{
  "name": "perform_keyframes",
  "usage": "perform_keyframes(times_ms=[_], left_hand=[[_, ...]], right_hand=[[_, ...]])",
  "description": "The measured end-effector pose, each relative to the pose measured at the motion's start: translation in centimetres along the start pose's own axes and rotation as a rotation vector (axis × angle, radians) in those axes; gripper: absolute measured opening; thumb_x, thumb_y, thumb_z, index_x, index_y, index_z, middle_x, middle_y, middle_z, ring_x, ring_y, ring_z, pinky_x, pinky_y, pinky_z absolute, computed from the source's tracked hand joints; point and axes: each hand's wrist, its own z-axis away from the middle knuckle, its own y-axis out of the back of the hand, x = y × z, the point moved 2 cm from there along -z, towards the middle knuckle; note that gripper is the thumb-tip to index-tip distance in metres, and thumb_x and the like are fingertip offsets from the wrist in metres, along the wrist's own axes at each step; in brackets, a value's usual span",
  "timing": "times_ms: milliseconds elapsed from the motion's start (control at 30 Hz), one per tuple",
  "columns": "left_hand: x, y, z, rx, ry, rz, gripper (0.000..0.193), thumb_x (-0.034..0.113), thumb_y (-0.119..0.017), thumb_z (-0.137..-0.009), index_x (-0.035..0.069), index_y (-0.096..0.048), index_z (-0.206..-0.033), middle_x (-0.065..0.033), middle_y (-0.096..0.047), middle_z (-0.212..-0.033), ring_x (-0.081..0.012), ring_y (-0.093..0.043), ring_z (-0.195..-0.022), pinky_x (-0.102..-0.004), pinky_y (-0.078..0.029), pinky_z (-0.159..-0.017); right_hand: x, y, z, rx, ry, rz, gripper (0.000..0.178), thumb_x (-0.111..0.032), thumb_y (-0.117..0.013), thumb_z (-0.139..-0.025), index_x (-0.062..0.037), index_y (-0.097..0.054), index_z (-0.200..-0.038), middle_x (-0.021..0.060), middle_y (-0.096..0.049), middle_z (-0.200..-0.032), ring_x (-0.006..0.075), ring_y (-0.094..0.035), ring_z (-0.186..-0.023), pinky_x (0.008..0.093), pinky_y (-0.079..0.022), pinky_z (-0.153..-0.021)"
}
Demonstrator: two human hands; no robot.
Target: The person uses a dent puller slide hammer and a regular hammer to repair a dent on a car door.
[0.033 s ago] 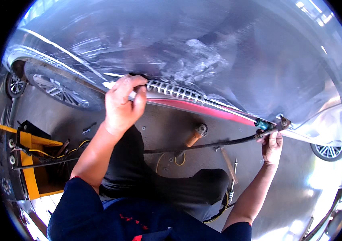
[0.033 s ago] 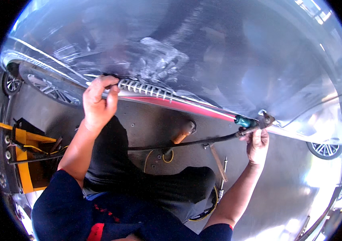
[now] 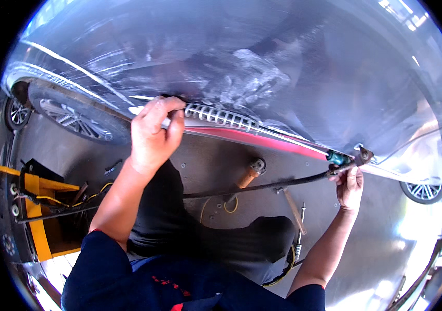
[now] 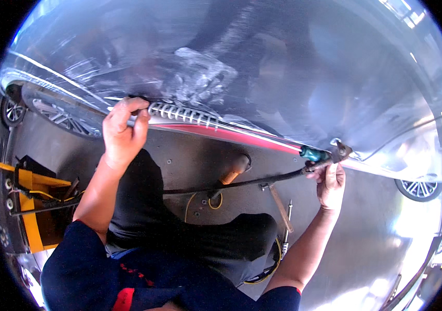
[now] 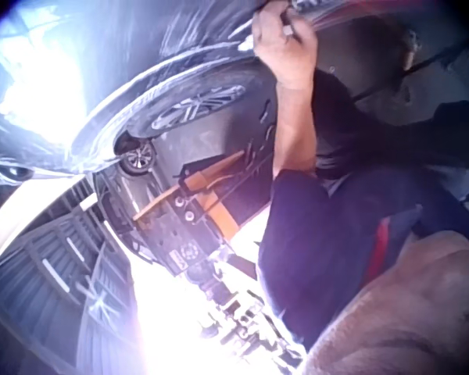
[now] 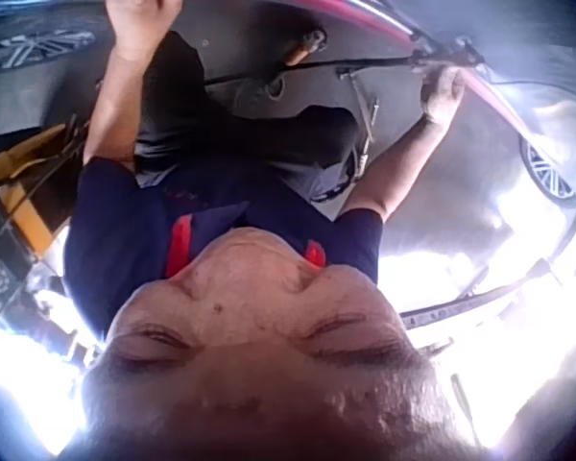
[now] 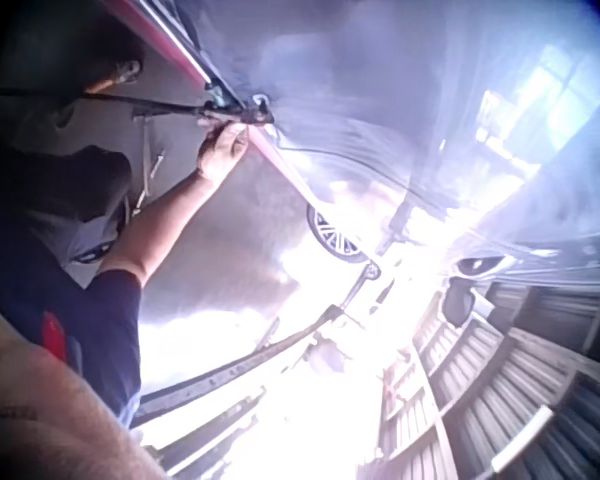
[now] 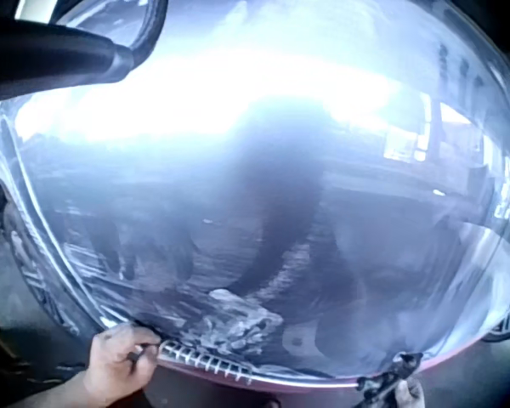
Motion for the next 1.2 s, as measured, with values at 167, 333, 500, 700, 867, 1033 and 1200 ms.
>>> perform_keyframes(times_ms=[167,333,500,700,867,1033,1200], left_hand=[[-0.2,0.2,-0.7,-0.076,-0.018,-0.022,0.021,-0.007,-0.069,-0.079,0.004,-0.065,-0.096,-0.0121,-0.066,-0.084,-0.0286,-0.066,-0.074,-0.0339,-0.053,-0.067],[-0.7,-0.3,-0.5,-0.153,0.04,0.032,0.018,-0.007,-0.067,-0.081,0.003,-0.064,-0.096,-0.0125,-0.066,-0.086,-0.0278,-0.067,-0.074,-0.0335,-0.053,-0.069],[-1.5,0.6,-0.7,-0.17,-0.057,-0.029,0.011,-0.006,-0.06,-0.088,0.003,-0.059,-0.095,-0.0083,-0.063,-0.071,-0.0191,-0.068,-0.062,-0.0299,-0.052,-0.06],[-2.1,0.9,-1.0,-0.167,-0.103,-0.056,0.014,-0.005,-0.063,-0.084,0.004,-0.059,-0.095,-0.0083,-0.063,-0.069,-0.0193,-0.067,-0.059,-0.0313,-0.052,-0.057],[-3.0,1.2,-1.0,-0.164,-0.166,-0.084,0.019,-0.007,-0.064,-0.081,0.004,-0.06,-0.096,-0.0086,-0.063,-0.069,-0.0231,-0.066,-0.06,-0.0321,-0.051,-0.057],[-4.6,2.1,0.0,-0.124,-0.126,-0.058,0.021,-0.007,-0.065,-0.08,0.004,-0.061,-0.097,-0.0092,-0.064,-0.072,-0.024,-0.067,-0.062,-0.0323,-0.053,-0.059],[-2.9,0.7,-0.9,-0.074,-0.215,-0.116,0.02,-0.004,-0.067,-0.079,0.005,-0.062,-0.096,-0.0102,-0.067,-0.078,-0.0266,-0.068,-0.065,-0.0339,-0.054,-0.06]], right_hand=[[0.1,-0.2,-0.3,-0.003,0.018,0.109,0.038,-0.039,-0.051,-0.104,-0.004,-0.061,-0.093,0.0067,-0.066,-0.079,0.0117,-0.057,-0.067,0.0234,-0.039,-0.06],[0.0,-0.3,-0.5,-0.001,0.032,-0.036,0.038,-0.039,-0.054,-0.102,-0.0026,-0.063,-0.103,0.0084,-0.069,-0.087,0.0208,-0.068,-0.081,0.0336,-0.053,-0.076],[1.4,-1.1,-1.1,-0.05,0.108,-0.055,0.048,-0.05,-0.063,-0.094,-0.0026,-0.065,-0.1,0.0113,-0.069,-0.082,0.026,-0.068,-0.08,0.0397,-0.054,-0.079],[2.5,-2.1,-1.1,-0.042,0.128,-0.149,0.052,-0.053,-0.058,-0.096,-0.0027,-0.063,-0.107,0.0111,-0.07,-0.091,0.0277,-0.068,-0.082,0.039,-0.052,-0.074],[2.1,-2.5,-0.5,-0.084,0.103,-0.18,0.053,-0.049,-0.053,-0.099,0.0023,-0.063,-0.101,0.0172,-0.07,-0.093,0.0297,-0.066,-0.085,0.0406,-0.051,-0.076],[2.6,-3.8,-1.0,-0.092,0.126,-0.162,0.053,-0.05,-0.053,-0.099,0.0023,-0.064,-0.1,0.0176,-0.07,-0.093,0.0302,-0.066,-0.087,0.0401,-0.051,-0.078],[2.4,-2.3,-0.2,0.039,0.074,-0.238,0.047,-0.046,-0.053,-0.1,-0.0001,-0.06,-0.104,0.0177,-0.069,-0.097,0.03,-0.066,-0.088,0.0405,-0.052,-0.081]])
